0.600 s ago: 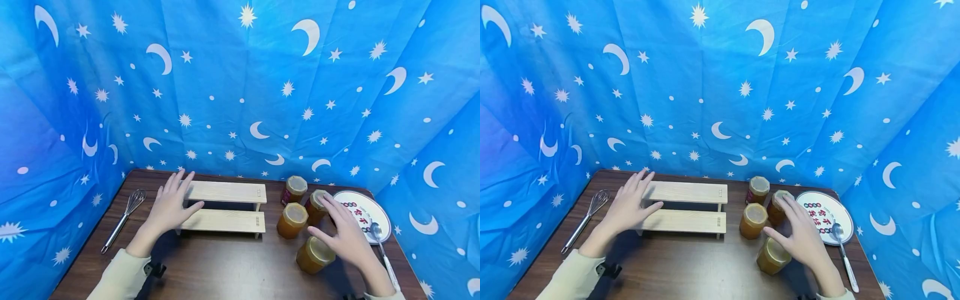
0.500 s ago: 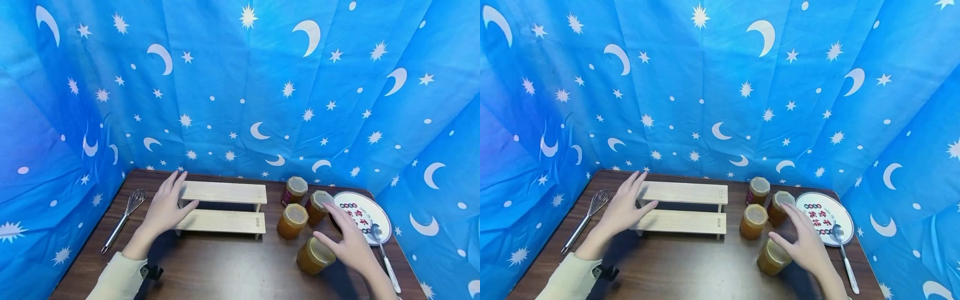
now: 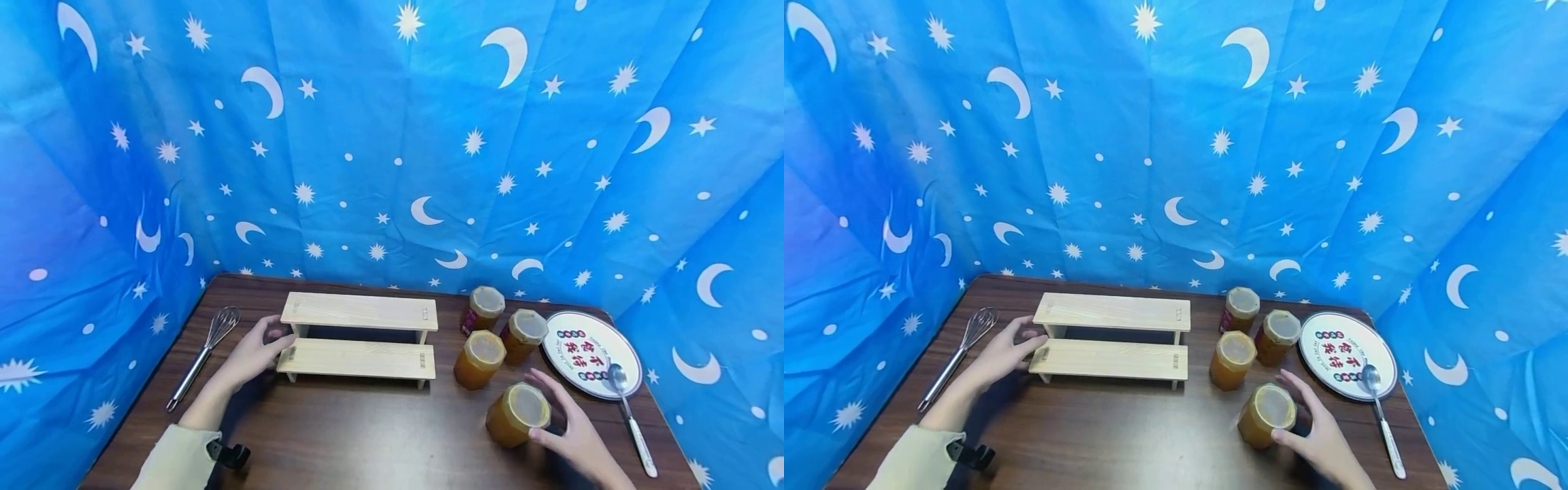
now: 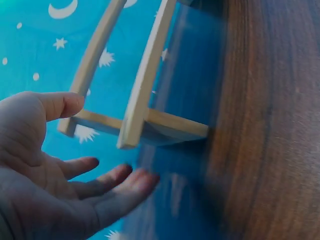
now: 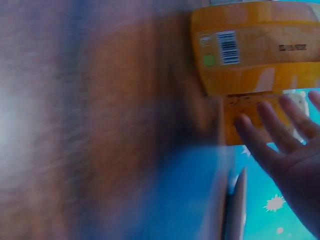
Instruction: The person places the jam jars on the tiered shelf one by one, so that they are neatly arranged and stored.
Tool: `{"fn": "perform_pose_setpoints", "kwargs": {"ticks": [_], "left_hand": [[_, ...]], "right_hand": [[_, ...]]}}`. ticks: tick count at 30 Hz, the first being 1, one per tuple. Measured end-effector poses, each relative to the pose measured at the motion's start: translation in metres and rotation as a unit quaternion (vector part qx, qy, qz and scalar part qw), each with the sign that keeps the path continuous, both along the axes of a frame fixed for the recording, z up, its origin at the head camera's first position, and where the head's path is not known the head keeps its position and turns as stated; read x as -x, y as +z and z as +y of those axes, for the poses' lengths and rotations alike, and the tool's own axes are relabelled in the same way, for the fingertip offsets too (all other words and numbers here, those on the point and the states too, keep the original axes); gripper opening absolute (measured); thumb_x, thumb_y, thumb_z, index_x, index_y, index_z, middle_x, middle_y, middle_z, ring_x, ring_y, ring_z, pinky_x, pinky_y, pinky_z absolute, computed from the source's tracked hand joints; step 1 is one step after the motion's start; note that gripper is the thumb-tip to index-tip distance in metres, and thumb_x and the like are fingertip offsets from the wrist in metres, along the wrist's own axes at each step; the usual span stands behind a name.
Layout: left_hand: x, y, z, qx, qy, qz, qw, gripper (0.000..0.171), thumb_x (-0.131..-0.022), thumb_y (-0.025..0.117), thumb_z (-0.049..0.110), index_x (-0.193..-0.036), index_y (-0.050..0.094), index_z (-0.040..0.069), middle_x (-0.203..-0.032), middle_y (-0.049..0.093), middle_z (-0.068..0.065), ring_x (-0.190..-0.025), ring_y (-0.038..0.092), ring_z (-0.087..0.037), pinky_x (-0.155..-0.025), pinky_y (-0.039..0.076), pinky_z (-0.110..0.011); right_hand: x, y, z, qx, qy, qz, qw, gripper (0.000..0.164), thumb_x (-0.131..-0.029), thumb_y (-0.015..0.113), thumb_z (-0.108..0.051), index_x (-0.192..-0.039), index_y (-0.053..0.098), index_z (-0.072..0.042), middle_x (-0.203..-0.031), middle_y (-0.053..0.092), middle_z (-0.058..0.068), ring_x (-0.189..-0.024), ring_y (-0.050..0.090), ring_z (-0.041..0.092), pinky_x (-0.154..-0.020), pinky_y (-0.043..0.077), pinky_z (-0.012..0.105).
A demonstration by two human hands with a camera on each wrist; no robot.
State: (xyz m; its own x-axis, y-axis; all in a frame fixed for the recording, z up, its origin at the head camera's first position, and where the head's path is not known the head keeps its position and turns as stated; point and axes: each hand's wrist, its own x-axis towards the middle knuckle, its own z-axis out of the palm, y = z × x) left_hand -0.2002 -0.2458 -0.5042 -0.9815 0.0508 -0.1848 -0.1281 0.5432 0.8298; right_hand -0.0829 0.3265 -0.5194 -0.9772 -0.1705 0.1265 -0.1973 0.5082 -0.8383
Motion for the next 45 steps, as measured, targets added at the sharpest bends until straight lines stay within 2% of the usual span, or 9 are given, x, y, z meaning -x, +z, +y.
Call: {"fn": "perform_pose_setpoints", "kwargs": {"ticks": [3,5,8,14,16,23,32,45], "left_hand": [[0.0,-0.007,-0.001,-0.054,0.008,-0.036,0.9979,0.082,-0.101,0.067,0.043,-0.159,0.028,-0.001,-0.142,0.047,-0.033,-0.118,0.06,-0.045,-0.078,0.063,-0.048],[0.001,-0.011,-0.002,-0.077,0.016,-0.049,0.9957,0.079,-0.1,0.068,0.038,-0.157,0.03,-0.002,-0.139,0.05,-0.032,-0.113,0.063,-0.041,-0.075,0.064,-0.045],[0.001,-0.016,-0.003,-0.11,0.026,-0.065,0.9915,0.076,-0.099,0.07,0.029,-0.155,0.032,-0.005,-0.136,0.052,-0.032,-0.108,0.066,-0.036,-0.075,0.064,-0.043],[0.003,-0.024,-0.006,-0.156,0.037,-0.076,0.9842,0.066,-0.095,0.067,0.01,-0.151,0.038,-0.009,-0.131,0.055,-0.03,-0.098,0.068,-0.028,-0.079,0.064,-0.04],[0.003,-0.025,-0.008,-0.161,0.035,-0.074,0.9835,0.064,-0.095,0.067,0.007,-0.15,0.039,-0.009,-0.13,0.056,-0.029,-0.095,0.068,-0.025,-0.079,0.064,-0.039],[0.002,-0.027,-0.01,-0.171,0.034,-0.074,0.9819,0.059,-0.096,0.068,0.006,-0.148,0.043,-0.008,-0.127,0.057,-0.025,-0.093,0.068,-0.023,-0.078,0.064,-0.038],[0.002,-0.027,-0.009,-0.174,0.041,-0.079,0.9807,0.057,-0.096,0.068,0.005,-0.147,0.045,-0.008,-0.128,0.055,-0.026,-0.092,0.068,-0.023,-0.077,0.064,-0.038],[0.0,-0.029,-0.012,-0.185,0.03,-0.085,0.9785,0.058,-0.097,0.068,0.005,-0.148,0.043,-0.008,-0.128,0.054,-0.025,-0.094,0.067,-0.023,-0.079,0.064,-0.039]], "right_hand": [[-0.002,-0.006,0.002,-0.013,-0.006,-0.009,1.0,0.086,-0.086,0.082,-0.005,-0.159,0.035,-0.005,-0.151,0.048,0.019,-0.127,0.046,-0.007,-0.098,0.042,0.015],[-0.004,-0.008,0.0,-0.026,-0.011,-0.016,0.999,0.09,-0.084,0.087,-0.009,-0.158,0.037,-0.006,-0.15,0.05,0.016,-0.125,0.048,-0.006,-0.097,0.045,0.018],[-0.005,-0.011,-0.003,-0.035,-0.025,-0.028,0.999,0.091,-0.081,0.091,-0.015,-0.156,0.039,-0.007,-0.145,0.053,0.012,-0.121,0.053,-0.002,-0.094,0.05,0.022],[-0.008,-0.015,-0.008,-0.014,-0.059,-0.043,0.997,0.091,-0.077,0.095,-0.019,-0.15,0.043,-0.009,-0.139,0.057,0.012,-0.114,0.057,0.0,-0.088,0.055,0.025],[-0.009,-0.017,-0.009,-0.009,-0.064,-0.034,0.997,0.089,-0.076,0.096,-0.019,-0.148,0.045,-0.009,-0.136,0.059,0.011,-0.113,0.059,0.0,-0.088,0.056,0.025],[-0.011,-0.022,-0.008,0.006,-0.072,0.008,0.997,0.084,-0.074,0.096,-0.011,-0.144,0.049,-0.009,-0.128,0.063,-0.003,-0.111,0.061,0.0,-0.088,0.055,0.021],[-0.014,-0.019,-0.011,0.021,-0.113,-0.024,0.993,0.083,-0.073,0.097,-0.013,-0.142,0.051,-0.009,-0.128,0.063,0.002,-0.109,0.061,0.0,-0.086,0.057,0.022],[-0.018,-0.015,-0.017,0.025,-0.14,-0.042,0.989,0.085,-0.069,0.098,-0.012,-0.141,0.053,-0.008,-0.127,0.062,0.001,-0.107,0.061,0.0,-0.083,0.059,0.023]]}}
